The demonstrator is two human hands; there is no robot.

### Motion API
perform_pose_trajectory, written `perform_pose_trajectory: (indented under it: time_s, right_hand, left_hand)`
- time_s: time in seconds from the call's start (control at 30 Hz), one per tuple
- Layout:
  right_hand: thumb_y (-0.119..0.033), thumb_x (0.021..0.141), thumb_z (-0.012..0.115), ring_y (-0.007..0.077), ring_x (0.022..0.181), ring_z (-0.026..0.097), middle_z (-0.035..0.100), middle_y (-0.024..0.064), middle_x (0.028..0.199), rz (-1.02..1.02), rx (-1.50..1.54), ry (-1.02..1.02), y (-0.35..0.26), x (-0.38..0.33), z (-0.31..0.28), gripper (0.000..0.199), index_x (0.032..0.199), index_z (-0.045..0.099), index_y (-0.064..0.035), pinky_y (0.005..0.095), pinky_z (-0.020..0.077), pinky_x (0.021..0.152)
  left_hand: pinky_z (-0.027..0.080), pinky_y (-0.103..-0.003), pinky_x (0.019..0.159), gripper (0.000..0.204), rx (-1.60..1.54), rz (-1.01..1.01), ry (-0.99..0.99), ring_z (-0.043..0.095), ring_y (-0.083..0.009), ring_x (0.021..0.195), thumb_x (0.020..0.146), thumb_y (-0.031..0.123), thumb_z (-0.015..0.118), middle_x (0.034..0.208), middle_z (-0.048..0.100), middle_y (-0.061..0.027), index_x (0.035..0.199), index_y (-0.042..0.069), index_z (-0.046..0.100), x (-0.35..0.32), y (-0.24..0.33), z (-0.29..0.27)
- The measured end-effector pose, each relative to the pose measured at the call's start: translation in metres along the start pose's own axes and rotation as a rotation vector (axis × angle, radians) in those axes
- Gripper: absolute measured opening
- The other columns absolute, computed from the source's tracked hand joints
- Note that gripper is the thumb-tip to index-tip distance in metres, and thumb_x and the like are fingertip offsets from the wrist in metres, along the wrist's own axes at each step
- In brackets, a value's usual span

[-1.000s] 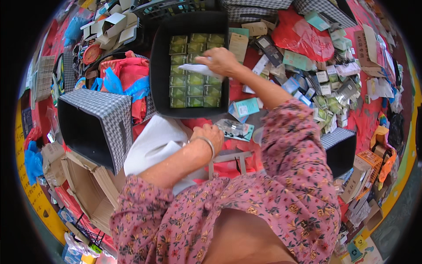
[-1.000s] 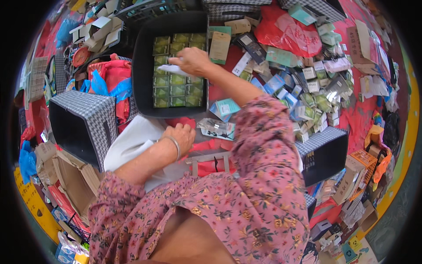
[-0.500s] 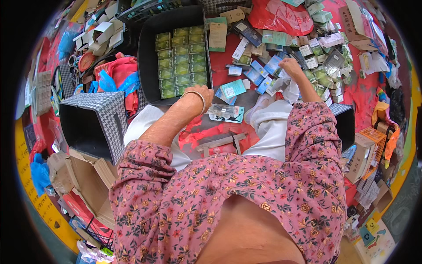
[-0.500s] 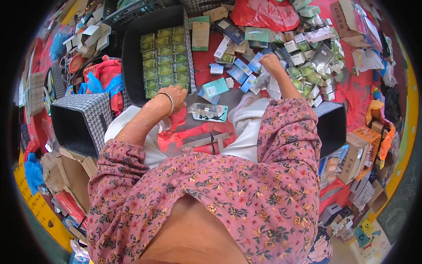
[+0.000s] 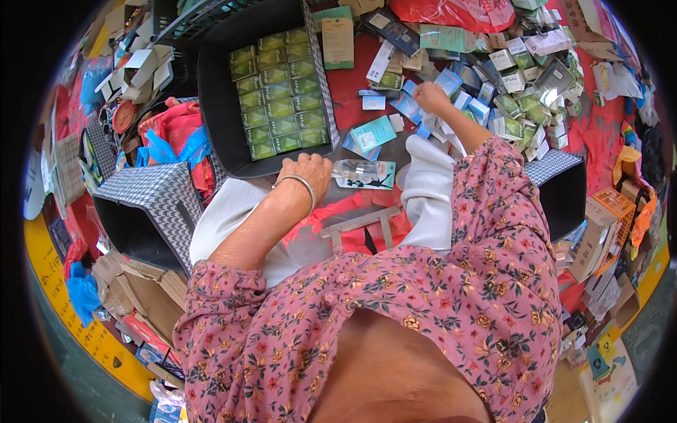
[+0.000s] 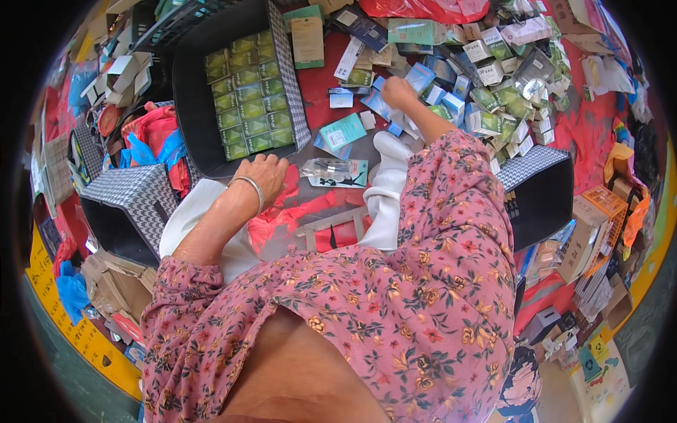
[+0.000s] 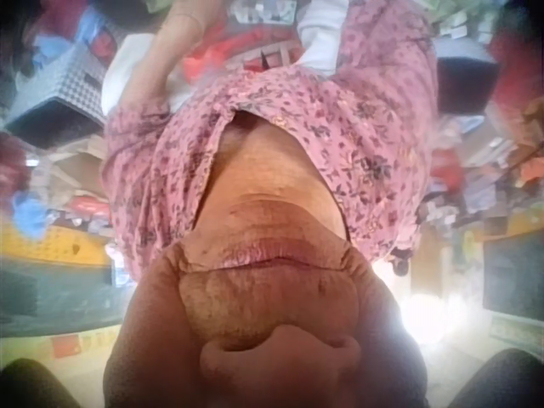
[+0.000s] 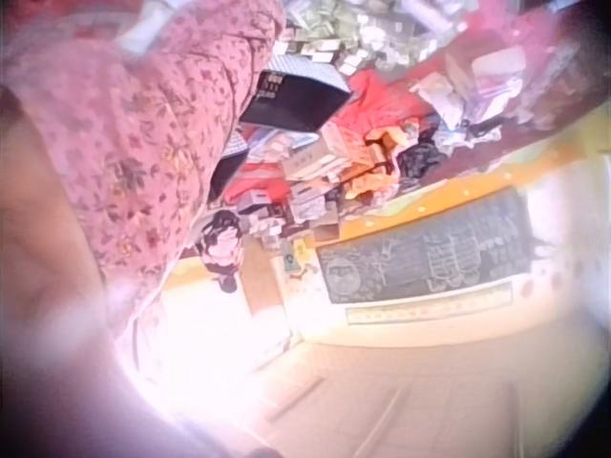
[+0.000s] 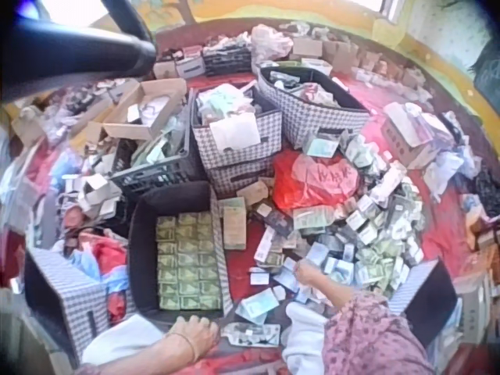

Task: The person sits on the floor and sorts through a pile of small green and white boxes, wiping each box with a white cloth before placing them into a black crate.

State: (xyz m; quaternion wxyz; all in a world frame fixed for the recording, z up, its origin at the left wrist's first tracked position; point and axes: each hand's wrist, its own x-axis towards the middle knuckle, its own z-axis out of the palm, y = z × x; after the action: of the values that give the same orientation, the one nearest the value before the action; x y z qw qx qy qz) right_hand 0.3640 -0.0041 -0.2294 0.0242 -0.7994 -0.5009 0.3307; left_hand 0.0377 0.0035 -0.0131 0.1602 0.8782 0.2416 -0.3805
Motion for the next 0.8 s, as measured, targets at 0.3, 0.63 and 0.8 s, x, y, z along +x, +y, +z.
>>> perform_pose_trajectory:
  time_s: [0.3, 0.63, 0.8]
  right_hand:
    - [-0.009, 0.069, 0.049, 0.0325, 0.100, 0.054, 0.057, 0.0162, 0.107, -0.034, -0.065, 0.066, -0.035, 0.027, 0.008, 0.044, 0.113, 0.054, -0.0132, 0.0398, 0.0428, 0.083]
    - [-0.012, 0.066, 0.059, 0.0364, 0.095, 0.054, 0.054, 0.0224, 0.103, -0.085, -0.020, 0.097, -0.038, 0.031, 0.044, 0.041, 0.102, 0.045, 0.0026, 0.0424, 0.0457, 0.079]
    - [-0.025, 0.065, 0.067, 0.0372, 0.091, 0.055, 0.051, 0.0237, 0.103, -0.212, -0.106, 0.093, -0.049, 0.024, 0.046, 0.059, 0.112, 0.040, -0.0024, 0.0430, 0.0471, 0.075]
  left_hand:
    - [0.043, -0.041, 0.075, 0.025, 0.019, 0.011, -0.018, 0.053, -0.0235, 0.097, 0.081, 0.015, 0.048, 0.101, 0.055, -0.0109, 0.103, 0.003, 0.052, 0.003, 0.007, -0.002]
    - [0.042, -0.039, 0.075, 0.029, 0.043, 0.042, 0.030, 0.052, -0.0249, 0.094, 0.079, 0.023, 0.054, 0.097, 0.054, -0.0109, 0.101, 0.004, 0.050, 0.009, 0.009, 0.011]
    - [0.042, -0.041, 0.074, 0.025, 0.037, 0.041, 0.078, 0.053, -0.0251, 0.094, 0.079, 0.016, 0.049, 0.099, 0.056, -0.0124, 0.101, 0.004, 0.054, 0.009, 0.012, 0.020]
